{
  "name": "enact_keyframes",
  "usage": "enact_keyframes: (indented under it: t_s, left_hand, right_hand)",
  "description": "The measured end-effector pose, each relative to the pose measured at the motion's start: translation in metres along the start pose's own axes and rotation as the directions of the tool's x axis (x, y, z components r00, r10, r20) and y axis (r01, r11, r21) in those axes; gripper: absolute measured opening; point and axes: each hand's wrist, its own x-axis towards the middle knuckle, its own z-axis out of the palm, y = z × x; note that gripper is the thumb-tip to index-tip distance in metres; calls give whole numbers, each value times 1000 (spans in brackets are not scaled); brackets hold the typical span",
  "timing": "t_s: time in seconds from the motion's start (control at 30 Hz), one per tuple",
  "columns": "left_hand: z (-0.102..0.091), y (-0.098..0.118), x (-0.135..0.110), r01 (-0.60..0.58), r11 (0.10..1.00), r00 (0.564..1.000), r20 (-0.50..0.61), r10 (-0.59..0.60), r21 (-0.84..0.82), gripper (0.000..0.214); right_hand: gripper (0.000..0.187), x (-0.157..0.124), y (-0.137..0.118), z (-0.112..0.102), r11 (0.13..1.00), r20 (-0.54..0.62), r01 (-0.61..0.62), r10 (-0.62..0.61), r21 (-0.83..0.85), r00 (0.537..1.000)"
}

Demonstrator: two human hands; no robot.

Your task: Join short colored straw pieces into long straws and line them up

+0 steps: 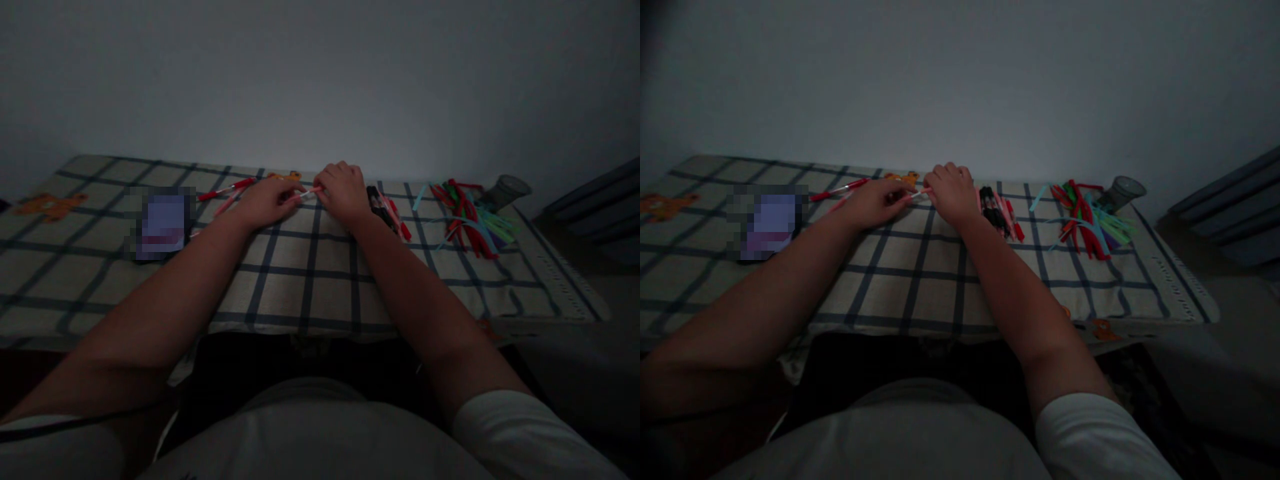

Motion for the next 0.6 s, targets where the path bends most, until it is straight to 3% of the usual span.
enact_keyframes:
  t_s: [0.6]
  left_hand:
    - [1, -11, 2, 29, 999, 999, -48, -27, 36, 35]
  right_hand:
    - [42, 1, 10, 7, 999, -63, -21, 23, 28, 998]
